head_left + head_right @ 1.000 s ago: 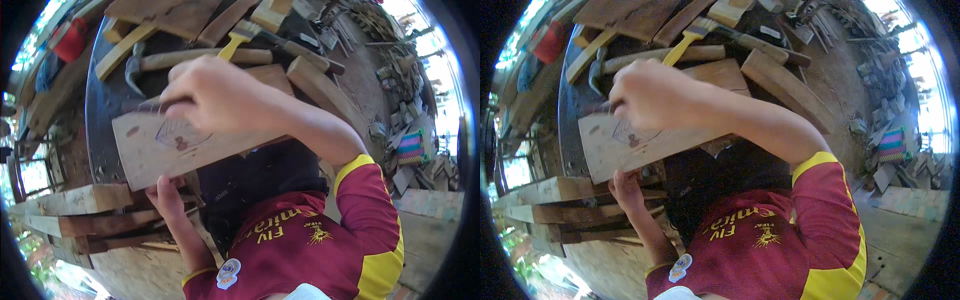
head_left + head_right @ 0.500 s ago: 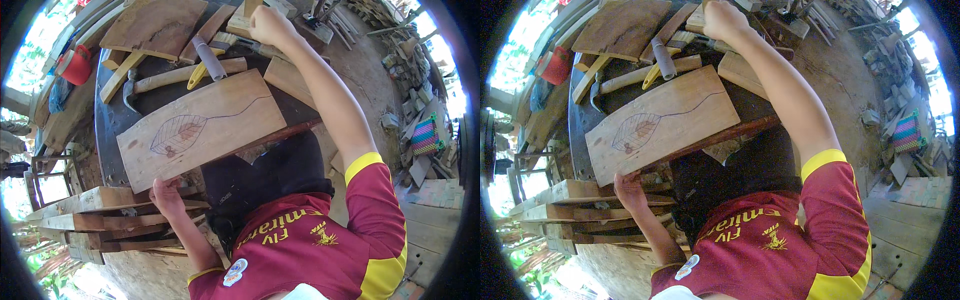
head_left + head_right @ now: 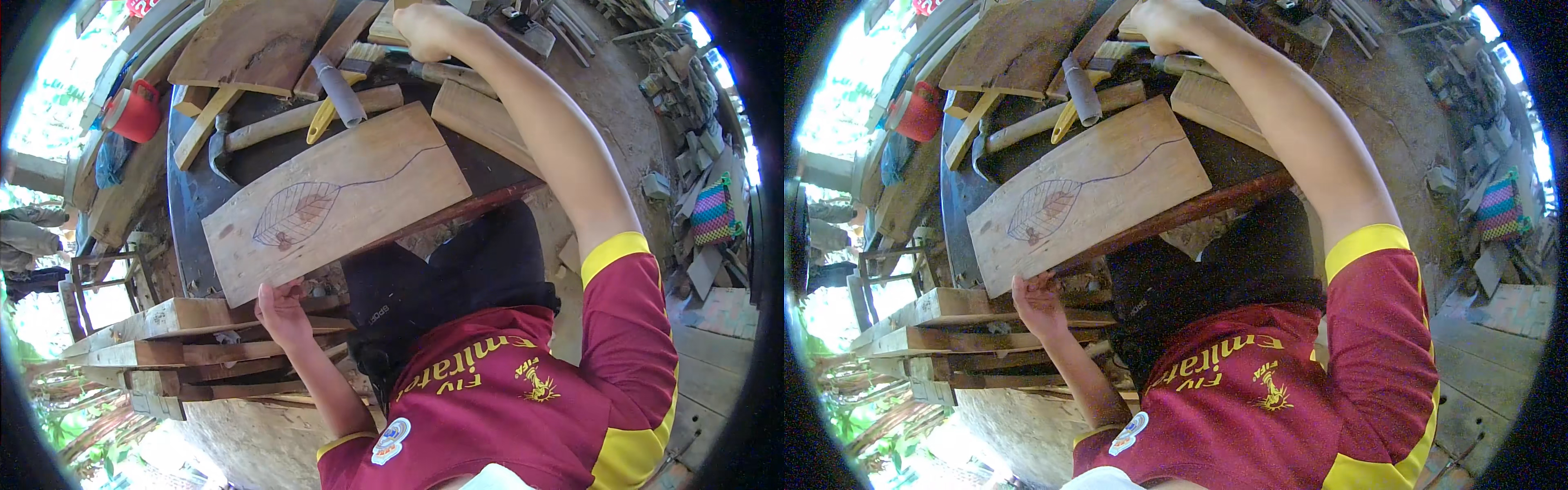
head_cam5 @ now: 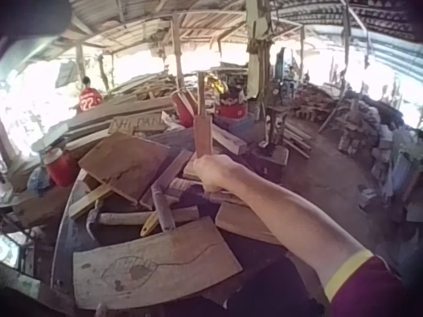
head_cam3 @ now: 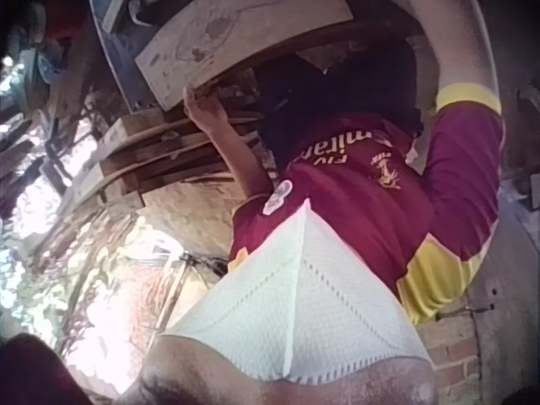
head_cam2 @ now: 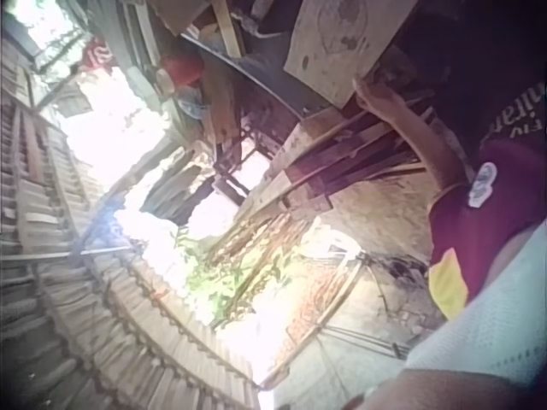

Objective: Carving a leaf pattern into a wood plank using a chisel and mallet, followed by drawing details with a pen.

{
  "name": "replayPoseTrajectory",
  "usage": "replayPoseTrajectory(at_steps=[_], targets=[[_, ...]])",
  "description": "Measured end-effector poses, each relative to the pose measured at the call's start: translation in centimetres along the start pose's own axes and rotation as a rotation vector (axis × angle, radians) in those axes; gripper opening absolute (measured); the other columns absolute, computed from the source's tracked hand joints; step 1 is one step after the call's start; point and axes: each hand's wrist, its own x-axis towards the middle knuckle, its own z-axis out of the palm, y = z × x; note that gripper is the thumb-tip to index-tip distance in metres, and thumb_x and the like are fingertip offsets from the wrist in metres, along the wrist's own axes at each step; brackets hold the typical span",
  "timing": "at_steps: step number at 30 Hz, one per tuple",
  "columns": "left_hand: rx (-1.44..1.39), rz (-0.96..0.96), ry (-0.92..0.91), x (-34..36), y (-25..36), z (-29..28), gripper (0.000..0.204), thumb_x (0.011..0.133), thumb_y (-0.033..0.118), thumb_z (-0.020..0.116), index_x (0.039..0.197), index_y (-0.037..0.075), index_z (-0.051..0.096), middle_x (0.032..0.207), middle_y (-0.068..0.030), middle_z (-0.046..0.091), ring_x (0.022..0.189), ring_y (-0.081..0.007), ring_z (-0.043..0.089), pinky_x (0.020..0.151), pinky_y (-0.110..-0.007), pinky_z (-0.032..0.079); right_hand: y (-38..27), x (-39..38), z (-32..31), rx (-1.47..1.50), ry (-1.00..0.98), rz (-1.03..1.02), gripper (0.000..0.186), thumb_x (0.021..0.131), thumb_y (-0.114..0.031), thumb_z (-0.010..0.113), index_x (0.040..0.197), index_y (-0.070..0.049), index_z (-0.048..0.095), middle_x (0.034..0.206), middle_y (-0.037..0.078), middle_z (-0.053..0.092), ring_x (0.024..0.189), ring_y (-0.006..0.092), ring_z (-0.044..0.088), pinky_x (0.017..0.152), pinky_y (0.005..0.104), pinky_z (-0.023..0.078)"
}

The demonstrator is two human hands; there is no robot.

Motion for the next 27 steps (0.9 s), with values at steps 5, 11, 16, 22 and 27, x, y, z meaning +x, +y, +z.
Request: replayPoseTrajectory(at_steps=[5,11,16,22,27], targets=[[0.04,-0.031,0.024,-0.3,0.7,0.7,0.042,0.098,0.045,0.061,0.108,0.005,0.067,0.092,-0.0132,0.075,0.087,-0.0264,0.072,0.069,-0.037,0.054,-0.4,-4.2,-4.5,-0.025,0.044,0.176,0.023,0.078,-0.012,0.069,0.096,0.002,0.075,0.094,0.021,0.075,0.092,0.0349,0.074,0.074,0.0462,0.06],[0.079,-0.058,0.086,-1.7,1.8,2.3,0.044,0.101,0.046,0.057,0.105,0.004,0.067,0.095,-0.0144,0.075,0.081,-0.0276,0.072,0.069,-0.037,0.054,0.4,-14.7,-8.5,0.285,0.41,0.346,0.027,0.077,-0.019,0.071,0.094,0.002,0.076,0.091,0.025,0.074,0.092,0.0367,0.074,0.085,0.0456,0.058],[0.101,-0.106,0.064,-3.9,1.6,6.7,0.056,0.107,0.047,0.044,0.097,-0.003,0.067,0.089,-0.0199,0.075,0.076,-0.0254,0.073,0.063,-0.032,0.053,4.0,-21.2,-2.6,0.712,0.543,0.32,0.019,0.09,-0.015,0.072,0.099,-0.002,0.061,0.089,0.014,0.073,0.085,0.0267,0.076,0.073,0.0359,0.056],[0.297,-0.164,0.136,-4.5,2.3,12.0,0.049,0.105,0.042,0.055,0.084,-0.001,0.068,0.083,-0.0196,0.075,0.063,-0.023,0.072,0.051,-0.028,0.052,0.0,-26.5,2.0,0.617,0.593,0.219,0.026,0.086,-0.015,0.08,0.103,-0.006,0.062,0.1,0.014,0.074,0.093,0.0308,0.075,0.083,0.0373,0.056],[0.19,-0.204,0.169,-4.6,2.9,12.5,0.036,0.101,0.028,0.066,0.075,0.004,0.064,0.077,-0.0146,0.072,0.067,-0.0202,0.072,0.048,-0.029,0.054,-2.1,-27.9,3.5,0.618,0.731,0.268,0.031,0.081,-0.009,0.084,0.105,-0.005,0.065,0.11,0.015,0.075,0.104,0.0338,0.072,0.09,0.0392,0.056]])
